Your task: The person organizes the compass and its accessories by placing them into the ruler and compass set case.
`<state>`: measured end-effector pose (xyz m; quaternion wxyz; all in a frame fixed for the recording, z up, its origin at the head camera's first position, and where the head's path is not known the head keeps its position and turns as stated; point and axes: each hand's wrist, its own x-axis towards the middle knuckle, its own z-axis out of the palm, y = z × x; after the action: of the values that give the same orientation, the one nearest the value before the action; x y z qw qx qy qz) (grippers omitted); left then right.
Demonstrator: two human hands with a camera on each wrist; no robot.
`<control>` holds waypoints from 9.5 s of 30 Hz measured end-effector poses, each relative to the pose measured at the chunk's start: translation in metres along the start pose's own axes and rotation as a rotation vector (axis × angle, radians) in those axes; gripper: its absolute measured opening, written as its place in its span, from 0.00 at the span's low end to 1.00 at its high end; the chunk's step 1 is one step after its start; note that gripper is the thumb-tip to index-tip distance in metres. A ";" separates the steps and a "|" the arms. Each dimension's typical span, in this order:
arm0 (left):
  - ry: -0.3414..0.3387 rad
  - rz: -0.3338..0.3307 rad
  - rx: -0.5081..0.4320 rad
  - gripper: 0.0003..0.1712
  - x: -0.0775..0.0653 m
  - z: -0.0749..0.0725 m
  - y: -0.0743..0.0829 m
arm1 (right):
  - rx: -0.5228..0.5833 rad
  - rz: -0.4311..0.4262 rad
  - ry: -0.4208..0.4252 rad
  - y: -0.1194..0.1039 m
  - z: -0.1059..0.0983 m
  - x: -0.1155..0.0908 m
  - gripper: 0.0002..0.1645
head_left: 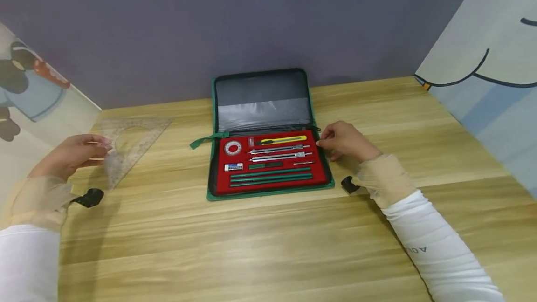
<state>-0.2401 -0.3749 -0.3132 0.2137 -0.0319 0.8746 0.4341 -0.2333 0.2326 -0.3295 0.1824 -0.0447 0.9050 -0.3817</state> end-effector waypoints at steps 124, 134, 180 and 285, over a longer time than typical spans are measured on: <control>0.621 0.666 0.593 0.08 0.074 0.218 0.214 | 1.255 -0.560 0.227 0.004 -0.011 0.076 0.16; 0.572 0.626 0.665 0.07 0.073 0.222 0.215 | 1.231 -0.575 0.214 0.002 -0.009 0.077 0.15; 0.517 0.958 0.603 0.12 0.040 0.212 0.212 | 1.220 -0.602 0.106 0.009 -0.011 0.062 0.16; 0.074 0.744 1.159 0.16 -0.049 0.317 0.179 | -0.258 -0.290 0.039 0.033 -0.033 0.019 0.04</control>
<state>-0.1295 -0.0247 -0.3286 0.0031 0.3751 0.9250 -0.0602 -0.2608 0.2741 -0.3376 0.1007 -0.1901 0.9338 -0.2858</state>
